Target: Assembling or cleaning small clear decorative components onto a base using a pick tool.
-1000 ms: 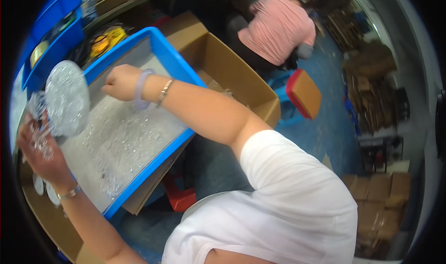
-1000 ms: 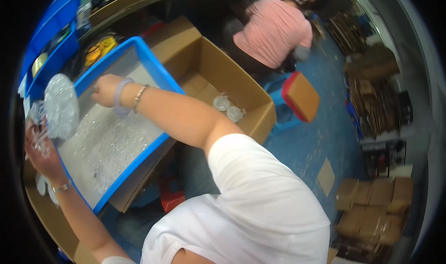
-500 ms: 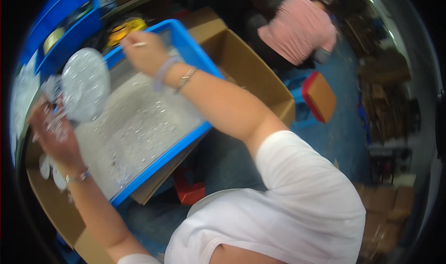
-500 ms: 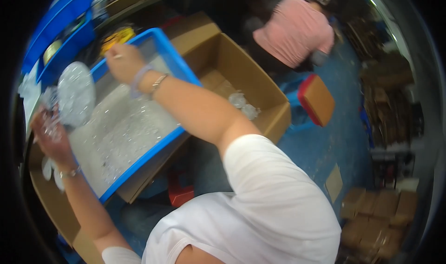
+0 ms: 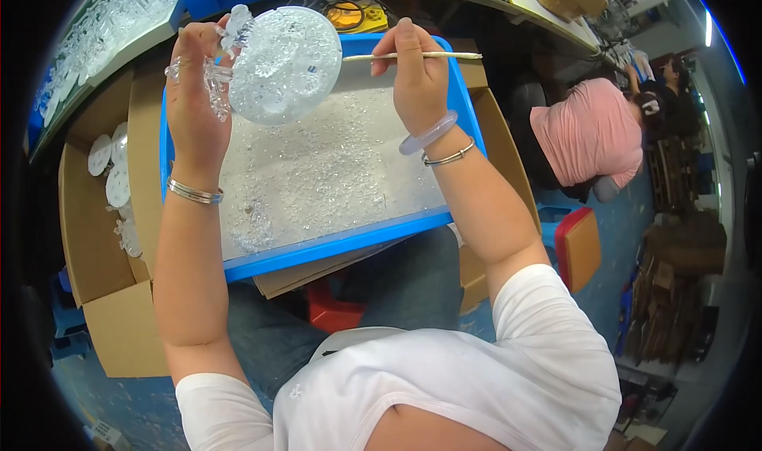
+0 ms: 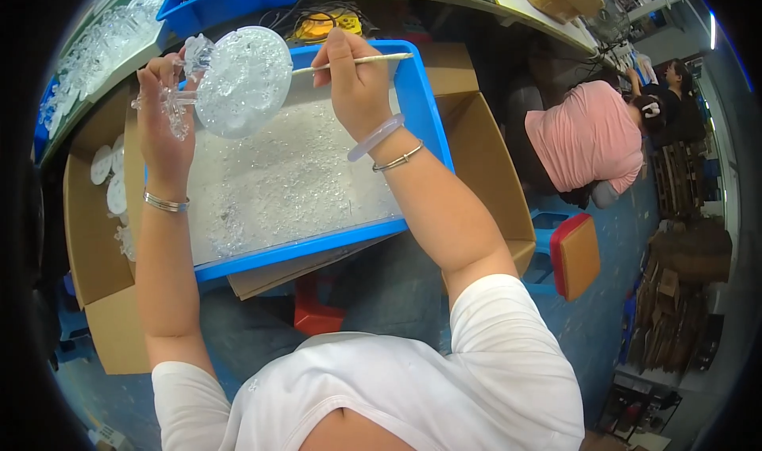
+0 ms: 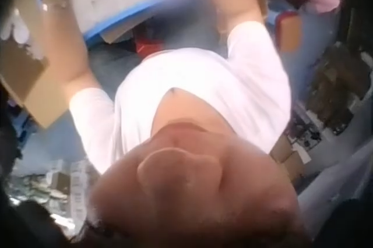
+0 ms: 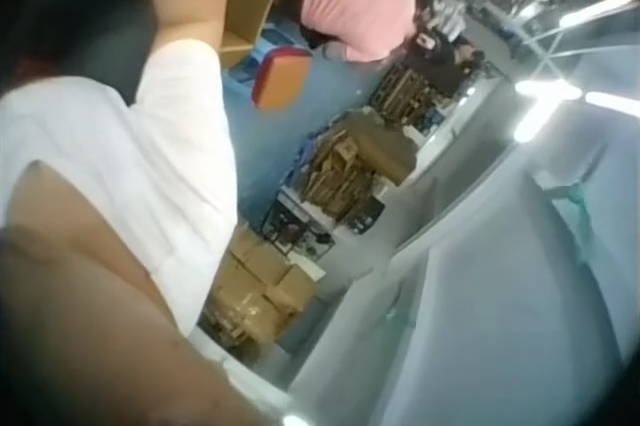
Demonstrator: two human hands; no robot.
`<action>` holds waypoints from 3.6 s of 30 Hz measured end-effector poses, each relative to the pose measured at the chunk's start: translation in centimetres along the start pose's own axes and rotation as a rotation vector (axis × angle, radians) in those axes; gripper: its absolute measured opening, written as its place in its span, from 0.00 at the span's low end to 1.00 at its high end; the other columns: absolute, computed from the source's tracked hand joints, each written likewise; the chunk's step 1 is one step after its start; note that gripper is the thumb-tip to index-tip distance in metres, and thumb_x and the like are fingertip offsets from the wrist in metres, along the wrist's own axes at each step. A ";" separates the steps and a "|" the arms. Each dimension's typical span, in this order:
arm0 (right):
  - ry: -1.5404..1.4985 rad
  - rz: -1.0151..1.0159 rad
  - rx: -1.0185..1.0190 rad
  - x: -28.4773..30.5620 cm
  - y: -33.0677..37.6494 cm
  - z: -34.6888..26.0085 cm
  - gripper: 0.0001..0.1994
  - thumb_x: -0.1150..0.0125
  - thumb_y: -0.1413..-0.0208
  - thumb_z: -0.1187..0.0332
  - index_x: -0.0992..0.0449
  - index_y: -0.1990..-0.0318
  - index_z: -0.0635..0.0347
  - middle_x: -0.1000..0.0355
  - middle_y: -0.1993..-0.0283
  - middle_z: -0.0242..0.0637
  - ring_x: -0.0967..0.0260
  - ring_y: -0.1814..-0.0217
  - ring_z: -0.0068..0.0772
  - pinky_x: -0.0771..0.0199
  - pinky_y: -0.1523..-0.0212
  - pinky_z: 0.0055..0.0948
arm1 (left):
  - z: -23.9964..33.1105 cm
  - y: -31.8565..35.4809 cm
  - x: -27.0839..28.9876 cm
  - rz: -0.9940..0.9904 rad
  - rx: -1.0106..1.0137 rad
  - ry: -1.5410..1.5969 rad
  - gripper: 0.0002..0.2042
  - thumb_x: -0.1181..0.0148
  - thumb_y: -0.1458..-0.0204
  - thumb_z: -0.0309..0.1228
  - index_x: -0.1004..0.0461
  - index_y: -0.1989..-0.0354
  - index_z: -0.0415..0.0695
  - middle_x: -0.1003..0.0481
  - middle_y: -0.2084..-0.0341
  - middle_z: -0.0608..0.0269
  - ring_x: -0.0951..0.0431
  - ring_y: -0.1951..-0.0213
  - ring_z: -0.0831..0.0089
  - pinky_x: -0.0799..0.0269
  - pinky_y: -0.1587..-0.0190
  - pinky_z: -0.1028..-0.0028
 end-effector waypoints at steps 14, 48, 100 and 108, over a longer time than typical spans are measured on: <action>0.052 -0.163 -0.084 -1.5 0.3 1.0 0.18 0.60 0.45 0.61 0.34 0.81 0.63 0.37 0.84 0.31 0.39 0.81 0.18 0.39 0.78 0.16 | -0.2 -0.3 0.1 -0.029 0.009 0.016 0.14 0.61 0.47 0.41 0.36 0.67 0.42 0.37 0.71 0.67 0.39 0.52 0.72 0.46 0.49 0.74; 0.033 -0.299 -0.110 -4.5 2.0 0.9 0.15 0.59 0.45 0.64 0.33 0.78 0.65 0.35 0.81 0.34 0.35 0.80 0.21 0.33 0.76 0.18 | 0.8 -0.1 1.2 0.137 -0.073 0.053 0.16 0.61 0.47 0.44 0.38 0.71 0.43 0.38 0.70 0.66 0.39 0.54 0.73 0.46 0.50 0.68; -0.367 -0.178 -0.452 -2.9 1.0 3.3 0.13 0.62 0.45 0.63 0.36 0.61 0.62 0.33 0.69 0.34 0.35 0.67 0.22 0.33 0.66 0.24 | 3.1 0.4 -1.4 0.078 -0.349 -0.403 0.10 0.43 0.57 0.33 0.26 0.81 0.39 0.27 0.80 0.67 0.34 0.80 0.88 0.41 0.79 0.89; -0.061 -0.049 -0.383 -0.5 -0.2 3.9 0.12 0.58 0.47 0.61 0.35 0.69 0.62 0.33 0.74 0.35 0.37 0.75 0.20 0.33 0.75 0.19 | 3.4 1.1 -0.8 0.065 -0.365 -0.610 0.13 0.44 0.57 0.27 0.36 0.90 0.39 0.39 0.92 0.75 0.43 0.87 0.90 0.53 0.86 0.87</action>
Point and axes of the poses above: each hand's wrist, its own y-axis away from the middle knuckle, its own x-axis out of the back of the hand, z = x × y, the point moved 8 cm from there along -y, towards the middle knuckle
